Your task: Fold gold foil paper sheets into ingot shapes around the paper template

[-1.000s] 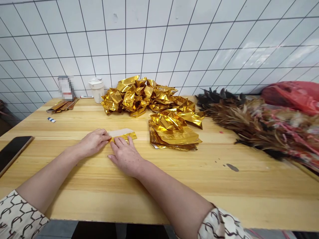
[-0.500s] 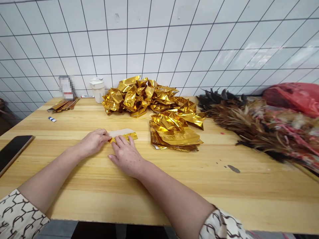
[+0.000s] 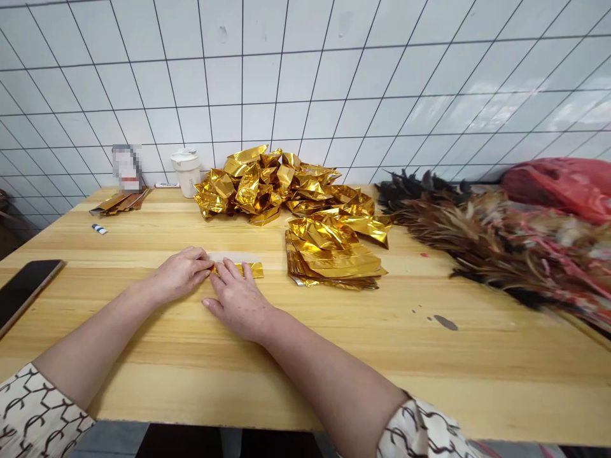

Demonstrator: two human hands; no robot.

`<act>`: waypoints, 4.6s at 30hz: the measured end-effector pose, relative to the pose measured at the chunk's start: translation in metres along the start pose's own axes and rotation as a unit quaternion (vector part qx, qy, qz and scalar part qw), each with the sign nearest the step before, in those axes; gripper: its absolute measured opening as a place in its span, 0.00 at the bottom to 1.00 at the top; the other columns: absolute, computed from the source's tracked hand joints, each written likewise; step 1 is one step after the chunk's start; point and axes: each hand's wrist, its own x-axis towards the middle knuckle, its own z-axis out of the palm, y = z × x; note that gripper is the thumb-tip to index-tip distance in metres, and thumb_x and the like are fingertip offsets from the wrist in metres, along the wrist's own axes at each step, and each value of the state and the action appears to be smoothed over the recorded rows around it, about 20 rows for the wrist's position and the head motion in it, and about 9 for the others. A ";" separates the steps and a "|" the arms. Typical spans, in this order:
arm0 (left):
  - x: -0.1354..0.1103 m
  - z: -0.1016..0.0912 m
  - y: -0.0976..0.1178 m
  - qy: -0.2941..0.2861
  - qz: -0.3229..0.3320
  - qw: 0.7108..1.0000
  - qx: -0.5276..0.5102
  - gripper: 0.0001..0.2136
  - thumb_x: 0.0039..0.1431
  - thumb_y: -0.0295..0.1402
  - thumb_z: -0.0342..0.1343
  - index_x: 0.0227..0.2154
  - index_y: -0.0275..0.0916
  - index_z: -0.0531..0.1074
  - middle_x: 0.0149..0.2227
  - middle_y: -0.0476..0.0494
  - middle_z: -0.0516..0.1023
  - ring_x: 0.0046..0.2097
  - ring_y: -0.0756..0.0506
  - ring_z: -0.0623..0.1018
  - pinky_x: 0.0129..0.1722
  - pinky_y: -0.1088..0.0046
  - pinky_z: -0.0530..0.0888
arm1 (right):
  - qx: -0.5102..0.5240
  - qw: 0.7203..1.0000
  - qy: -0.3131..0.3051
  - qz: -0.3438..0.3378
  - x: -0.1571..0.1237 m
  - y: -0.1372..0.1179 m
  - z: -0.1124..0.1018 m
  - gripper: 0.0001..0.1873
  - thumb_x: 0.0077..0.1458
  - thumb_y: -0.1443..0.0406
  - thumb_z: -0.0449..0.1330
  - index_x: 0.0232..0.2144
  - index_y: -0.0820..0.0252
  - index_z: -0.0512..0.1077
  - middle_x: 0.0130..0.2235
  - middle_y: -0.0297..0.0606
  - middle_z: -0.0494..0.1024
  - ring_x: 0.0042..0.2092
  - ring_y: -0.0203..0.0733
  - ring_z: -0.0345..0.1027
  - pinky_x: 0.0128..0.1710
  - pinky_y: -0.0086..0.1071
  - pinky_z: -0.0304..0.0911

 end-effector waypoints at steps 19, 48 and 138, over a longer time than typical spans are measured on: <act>0.001 -0.003 0.004 -0.022 -0.022 1.000 0.004 0.09 0.61 0.29 0.48 0.35 0.40 0.75 0.36 0.43 0.72 0.41 0.45 0.72 0.41 0.69 0.71 | -0.020 1.000 0.007 -0.009 -0.002 0.001 -0.004 0.24 0.63 0.59 0.49 0.55 0.69 0.65 0.58 0.58 0.65 0.63 0.59 0.50 0.58 0.61 0.47; 0.001 -0.001 0.014 -0.005 -0.042 0.999 0.009 0.08 0.60 0.31 0.51 0.33 0.38 0.75 0.38 0.41 0.73 0.42 0.43 0.73 0.43 0.66 0.72 | 0.085 0.988 0.091 0.091 -0.003 0.065 -0.034 0.09 0.49 0.71 0.58 0.31 0.58 0.78 0.33 0.37 0.78 0.37 0.42 0.71 0.41 0.33 0.65; 0.003 -0.001 0.028 -0.035 -0.024 0.999 -0.007 0.09 0.61 0.27 0.46 0.33 0.36 0.72 0.40 0.38 0.72 0.43 0.42 0.72 0.44 0.64 0.73 | 0.184 0.983 0.001 0.000 -0.015 0.092 -0.037 0.17 0.44 0.75 0.53 0.36 0.57 0.73 0.39 0.38 0.73 0.45 0.43 0.67 0.48 0.37 0.62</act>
